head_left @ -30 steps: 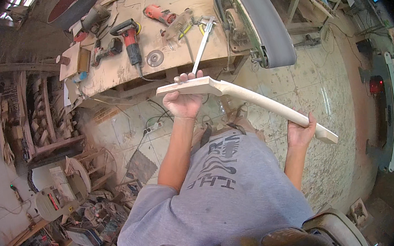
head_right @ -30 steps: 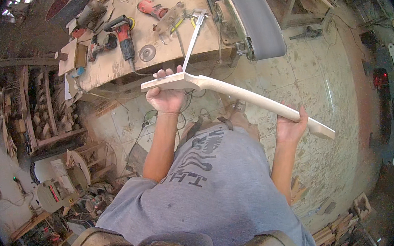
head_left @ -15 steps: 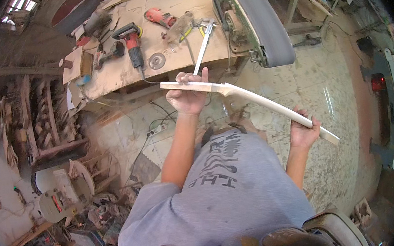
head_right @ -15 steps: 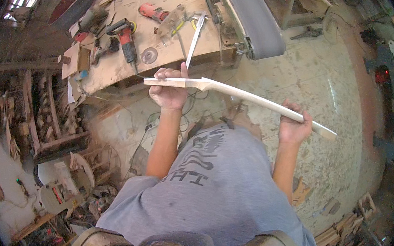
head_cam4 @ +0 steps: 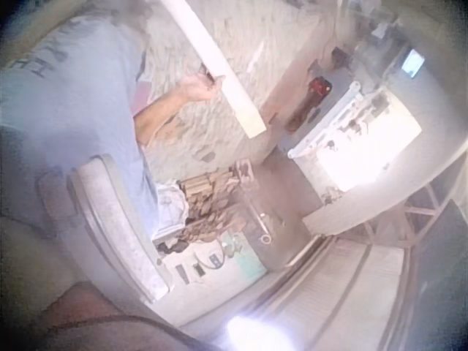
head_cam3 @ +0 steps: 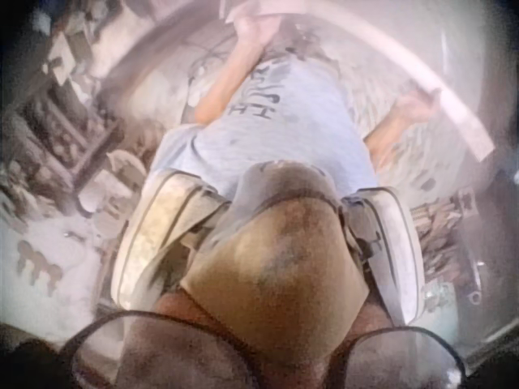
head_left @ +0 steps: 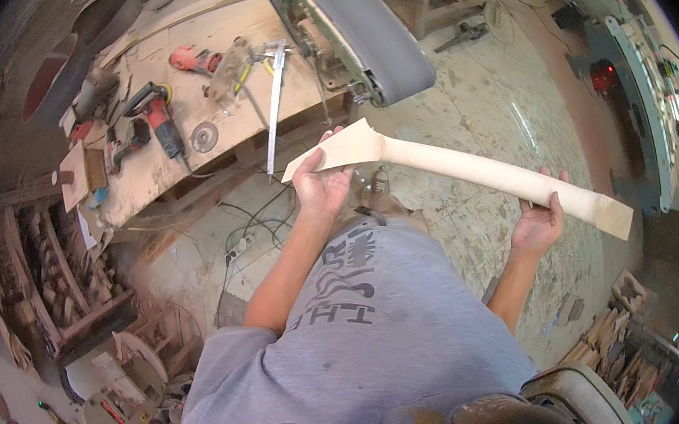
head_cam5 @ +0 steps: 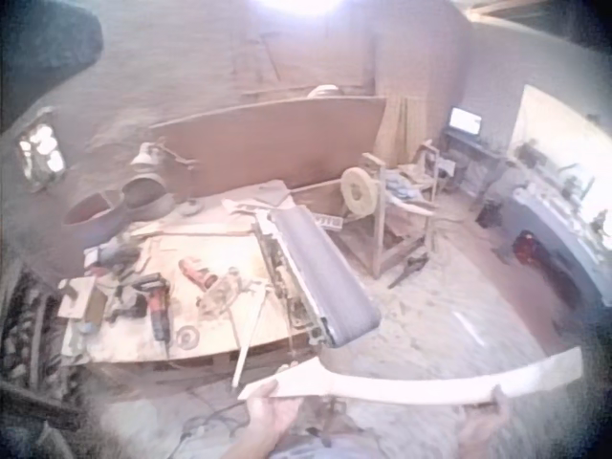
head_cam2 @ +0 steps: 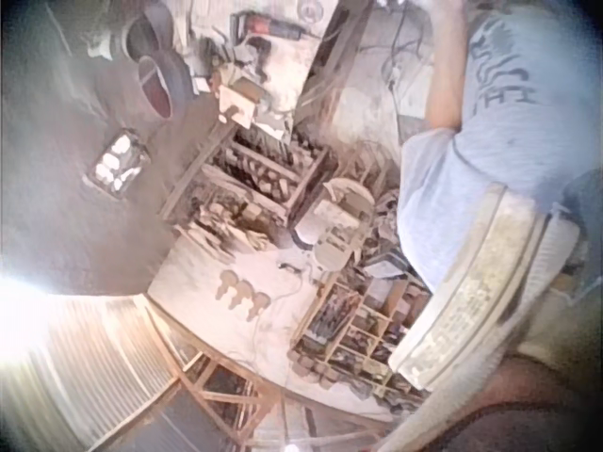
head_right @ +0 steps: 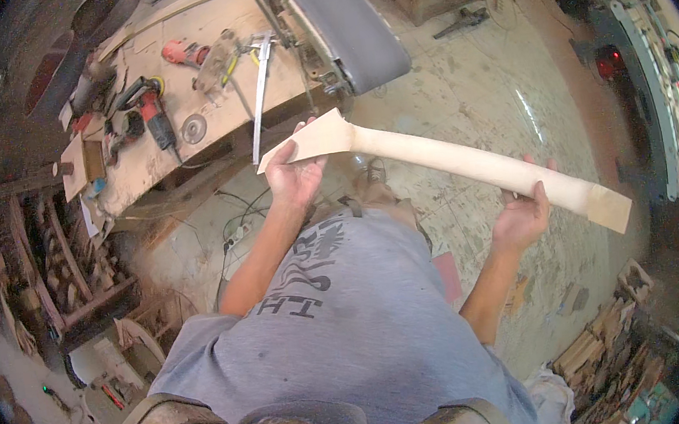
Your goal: The person uses a belt sander to sand different sides of a wooden guitar neck, then uses calipers to measure the thickness of the neck before returning to the sander.
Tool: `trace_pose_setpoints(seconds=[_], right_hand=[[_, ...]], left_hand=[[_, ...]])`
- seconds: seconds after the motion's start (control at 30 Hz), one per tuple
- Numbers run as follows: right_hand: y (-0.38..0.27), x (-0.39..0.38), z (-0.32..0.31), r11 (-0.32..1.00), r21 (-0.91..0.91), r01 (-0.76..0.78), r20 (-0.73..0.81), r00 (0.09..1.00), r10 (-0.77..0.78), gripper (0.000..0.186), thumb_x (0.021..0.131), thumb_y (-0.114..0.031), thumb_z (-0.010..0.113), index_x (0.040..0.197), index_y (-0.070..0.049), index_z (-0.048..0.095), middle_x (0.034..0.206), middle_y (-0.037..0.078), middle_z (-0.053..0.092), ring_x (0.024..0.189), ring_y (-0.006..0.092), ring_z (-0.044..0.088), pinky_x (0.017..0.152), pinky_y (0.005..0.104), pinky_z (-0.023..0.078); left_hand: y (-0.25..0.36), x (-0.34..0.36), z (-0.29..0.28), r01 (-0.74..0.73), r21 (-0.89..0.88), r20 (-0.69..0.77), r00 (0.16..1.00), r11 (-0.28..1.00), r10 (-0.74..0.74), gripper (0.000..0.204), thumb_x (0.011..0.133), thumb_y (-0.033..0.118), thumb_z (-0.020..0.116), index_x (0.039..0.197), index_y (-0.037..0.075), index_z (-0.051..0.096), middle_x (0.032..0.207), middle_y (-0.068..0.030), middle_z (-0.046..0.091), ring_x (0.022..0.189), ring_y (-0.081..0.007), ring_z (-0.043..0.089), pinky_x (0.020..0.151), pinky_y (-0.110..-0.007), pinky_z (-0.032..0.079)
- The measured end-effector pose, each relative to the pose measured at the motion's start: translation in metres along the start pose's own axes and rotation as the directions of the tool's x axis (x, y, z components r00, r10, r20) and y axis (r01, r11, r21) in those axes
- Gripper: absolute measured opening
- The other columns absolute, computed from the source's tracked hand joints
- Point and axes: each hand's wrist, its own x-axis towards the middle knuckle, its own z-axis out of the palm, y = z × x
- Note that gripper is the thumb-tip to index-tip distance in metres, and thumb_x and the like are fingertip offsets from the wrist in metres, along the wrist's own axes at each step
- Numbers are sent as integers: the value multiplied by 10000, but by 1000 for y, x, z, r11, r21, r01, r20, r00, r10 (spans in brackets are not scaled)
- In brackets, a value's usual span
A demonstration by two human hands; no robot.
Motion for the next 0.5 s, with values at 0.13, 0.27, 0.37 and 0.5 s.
trace_pose_setpoints(seconds=[0.13, 0.27, 0.37, 0.5], right_hand=[[-24, 0, -9, 947, -251, 199, 158, 974, -163, 677, 893, -151, 501, 1462, 8, 171, 1342, 310, 421, 1166, 359, 527, 868, 430, 529], [-53, -8, 15, 895, -326, 306, 173, 949, -262, 705, 883, -72, 540, 1465, 13, 151, 1296, 311, 457, 1142, 334, 545, 807, 382, 552], [-67, -12, 35, 789, -454, 413, 262, 909, -325, 741, 873, -47, 587, 1462, 26, 143, 1280, 277, 482, 1132, 312, 542, 884, 390, 508], [-77, -14, 70, 591, -565, 576, 396, 817, -418, 758, 854, -75, 651, 1443, 27, 185, 1227, 219, 520, 1108, 271, 536, 964, 390, 430]], left_hand=[[-19, 22, 5, 103, 73, -1, 995, 992, -103, 407, 906, 192, 459, 1231, -54, 445, 1298, -212, 498, 1248, -331, 457, 1097, -447, 347], [-34, 47, 12, 190, 80, 8, 982, 979, -191, 424, 943, 267, 440, 1226, -49, 447, 1255, -202, 520, 1221, -324, 476, 1074, -427, 372], [-40, 70, 10, 225, 57, 32, 973, 973, -227, 458, 960, 308, 404, 1259, -37, 431, 1296, -185, 495, 1231, -321, 467, 1078, -429, 365], [-49, 97, 9, 226, 106, 67, 970, 968, -234, 544, 980, 410, 301, 1300, -17, 405, 1361, -174, 438, 1262, -318, 433, 1092, -438, 337]])
